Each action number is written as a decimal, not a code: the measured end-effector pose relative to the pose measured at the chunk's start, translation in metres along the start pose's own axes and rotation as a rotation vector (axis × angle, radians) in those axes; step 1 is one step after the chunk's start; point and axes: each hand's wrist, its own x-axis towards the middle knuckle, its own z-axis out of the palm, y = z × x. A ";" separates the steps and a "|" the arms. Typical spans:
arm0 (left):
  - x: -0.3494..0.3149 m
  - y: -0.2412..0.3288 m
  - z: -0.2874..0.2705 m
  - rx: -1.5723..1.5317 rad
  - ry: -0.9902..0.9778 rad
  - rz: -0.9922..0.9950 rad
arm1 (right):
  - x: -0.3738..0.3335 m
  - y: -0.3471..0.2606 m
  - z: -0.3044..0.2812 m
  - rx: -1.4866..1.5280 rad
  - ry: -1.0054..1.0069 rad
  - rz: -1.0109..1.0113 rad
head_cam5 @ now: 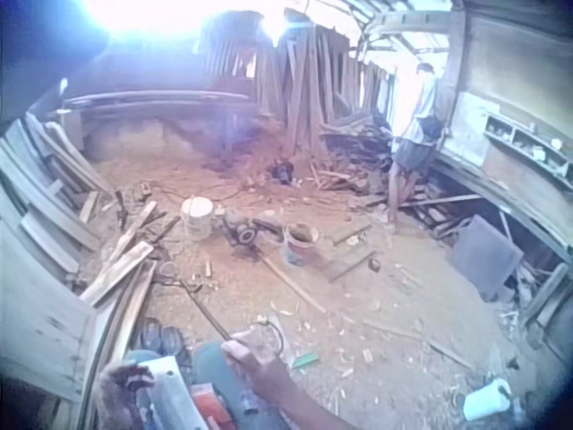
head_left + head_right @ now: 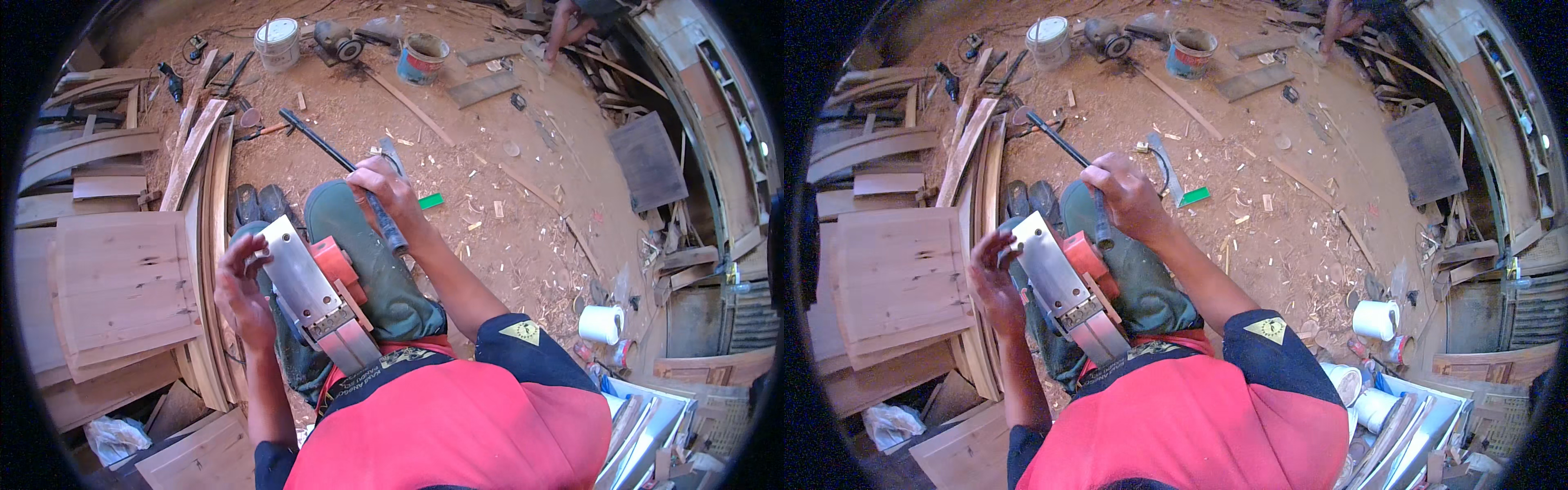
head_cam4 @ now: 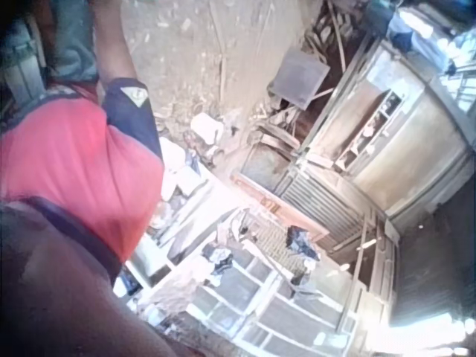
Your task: The person maintains a wood planer while sitting on a workshop floor, using a screwdriver and a metal ruler to check and adjust the blades.
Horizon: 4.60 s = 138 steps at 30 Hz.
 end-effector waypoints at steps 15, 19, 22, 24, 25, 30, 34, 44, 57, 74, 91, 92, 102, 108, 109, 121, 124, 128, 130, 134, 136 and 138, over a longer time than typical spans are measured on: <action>0.058 0.078 0.038 -0.824 0.142 -0.375 | 0.069 -0.141 -0.043 -0.504 -0.729 -0.177; 0.042 0.090 0.020 -0.915 0.020 -0.243 | 0.095 -0.175 -0.073 -0.505 -0.849 -0.238; 0.033 0.078 0.009 -0.947 -0.111 -0.204 | 0.112 -0.203 -0.092 -0.527 -1.081 -0.161; 0.020 0.090 0.017 -0.906 0.029 -0.240 | 0.108 -0.204 -0.088 -0.462 -1.109 -0.178; 0.015 0.088 0.013 -0.900 0.039 -0.235 | 0.106 -0.204 -0.086 -0.408 -1.137 -0.186; -0.007 0.072 -0.001 -1.047 -0.036 -0.187 | 0.100 -0.213 -0.082 -0.359 -1.216 -0.253; -0.016 0.064 -0.004 -1.091 -0.068 -0.119 | 0.087 -0.210 -0.080 -0.380 -1.181 -0.387; -0.032 0.071 -0.008 -1.049 0.033 -0.173 | 0.075 -0.225 -0.081 -0.385 -1.198 -0.389; -0.054 0.094 -0.026 -1.033 0.031 -0.142 | 0.043 -0.249 -0.086 -0.294 -1.251 -0.274; -0.075 0.097 -0.026 -0.940 -0.137 -0.036 | 0.038 -0.248 -0.105 0.252 -1.426 0.408; -0.087 0.096 -0.017 -0.959 -0.111 0.028 | 0.013 -0.252 -0.101 0.187 -1.520 0.621; -0.088 0.097 -0.016 -0.964 -0.111 0.031 | 0.016 -0.251 -0.100 0.181 -1.521 0.620; -0.113 0.091 -0.010 -0.965 0.032 0.068 | 0.020 -0.231 -0.110 0.159 -1.584 0.446; -0.133 0.085 0.004 -0.829 0.109 0.398 | 0.052 -0.187 -0.096 -0.010 -1.674 0.158; -0.140 0.081 0.011 -0.731 0.115 0.570 | 0.063 -0.173 -0.088 -0.096 -1.668 -0.076; -0.131 0.082 0.003 -0.561 0.062 0.593 | 0.081 -0.154 -0.061 -0.238 -1.105 -0.473; -0.112 0.102 0.006 -0.662 0.092 0.532 | 0.097 -0.170 -0.073 -0.208 -1.097 -0.342; -0.065 0.107 -0.004 -0.775 -0.127 0.100 | 0.090 -0.173 -0.099 -0.255 -1.175 -0.195; -0.044 0.096 0.001 -0.727 -0.139 0.078 | 0.087 -0.166 -0.108 -0.292 -1.135 -0.100; -0.005 0.018 -0.036 0.460 -0.116 0.430 | 0.079 -0.160 -0.113 -0.327 -1.108 0.003; 0.002 -0.006 -0.036 0.858 -0.139 0.513 | 0.072 -0.157 -0.112 -0.297 -1.066 0.084; 0.004 -0.030 -0.034 1.142 -0.171 0.474 | 0.069 -0.157 -0.106 -0.289 -1.061 0.088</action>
